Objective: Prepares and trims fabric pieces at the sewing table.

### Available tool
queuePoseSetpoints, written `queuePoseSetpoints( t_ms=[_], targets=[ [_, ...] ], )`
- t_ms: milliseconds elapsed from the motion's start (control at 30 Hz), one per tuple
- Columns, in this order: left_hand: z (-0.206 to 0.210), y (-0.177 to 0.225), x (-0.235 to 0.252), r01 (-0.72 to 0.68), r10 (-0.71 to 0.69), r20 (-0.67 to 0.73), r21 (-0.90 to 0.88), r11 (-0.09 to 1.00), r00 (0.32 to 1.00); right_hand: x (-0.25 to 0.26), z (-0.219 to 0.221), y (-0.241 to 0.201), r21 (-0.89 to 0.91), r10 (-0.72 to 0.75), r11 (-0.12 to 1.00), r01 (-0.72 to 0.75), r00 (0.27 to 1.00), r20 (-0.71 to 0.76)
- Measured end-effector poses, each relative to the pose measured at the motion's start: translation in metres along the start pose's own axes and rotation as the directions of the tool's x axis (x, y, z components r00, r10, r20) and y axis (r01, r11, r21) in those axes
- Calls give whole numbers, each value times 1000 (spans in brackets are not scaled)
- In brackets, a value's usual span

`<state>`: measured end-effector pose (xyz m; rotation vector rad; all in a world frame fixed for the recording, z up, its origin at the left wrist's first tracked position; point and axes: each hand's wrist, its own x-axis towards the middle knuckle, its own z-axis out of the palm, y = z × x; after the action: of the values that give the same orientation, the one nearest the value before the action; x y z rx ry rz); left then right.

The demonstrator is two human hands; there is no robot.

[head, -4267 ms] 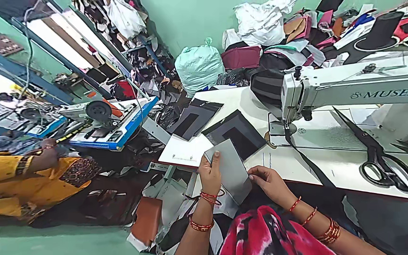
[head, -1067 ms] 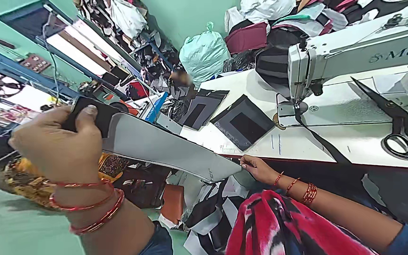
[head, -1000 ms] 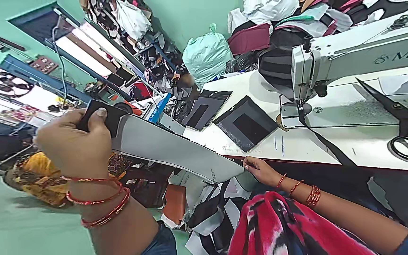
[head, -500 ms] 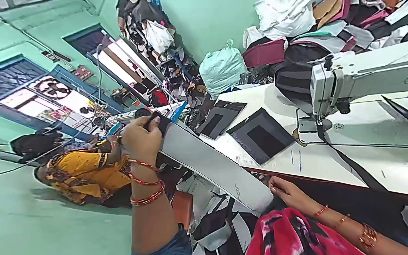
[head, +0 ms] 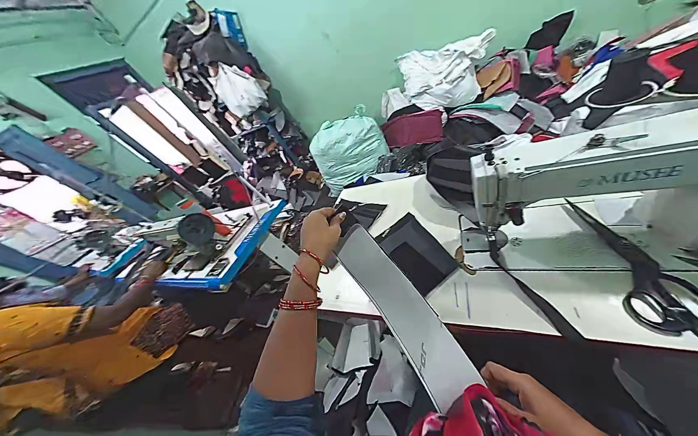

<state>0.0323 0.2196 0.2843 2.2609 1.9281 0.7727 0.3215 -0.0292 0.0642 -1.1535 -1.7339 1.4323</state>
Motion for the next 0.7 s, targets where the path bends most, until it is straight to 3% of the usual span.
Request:
queuePoseSetpoints(
  t_ms=[200, 333, 433, 600, 700],
  targets=[
    [81, 74, 41, -182, 197, 129, -119, 976, 972, -27, -4, 1, -13, 35, 999, -37, 994, -107],
    [137, 103, 67, -127, 147, 279, -90, 988, 949, -35, -4, 10, 86, 33, 996, -11, 966, -256],
    [172, 89, 54, -7, 26, 399, -50, 999, 916, -38, -6, 13, 192, 94, 981, -36, 949, -301],
    [196, 33, -4, 72, -190, 568, 225, 972, 801, -38, -7, 15, 257, 150, 963, -83, 956, -253],
    [190, -8, -35, 70, -192, 461, 268, 961, 866, -39, -10, 15, 284, 188, 951, -120, 956, -226]
  ],
)
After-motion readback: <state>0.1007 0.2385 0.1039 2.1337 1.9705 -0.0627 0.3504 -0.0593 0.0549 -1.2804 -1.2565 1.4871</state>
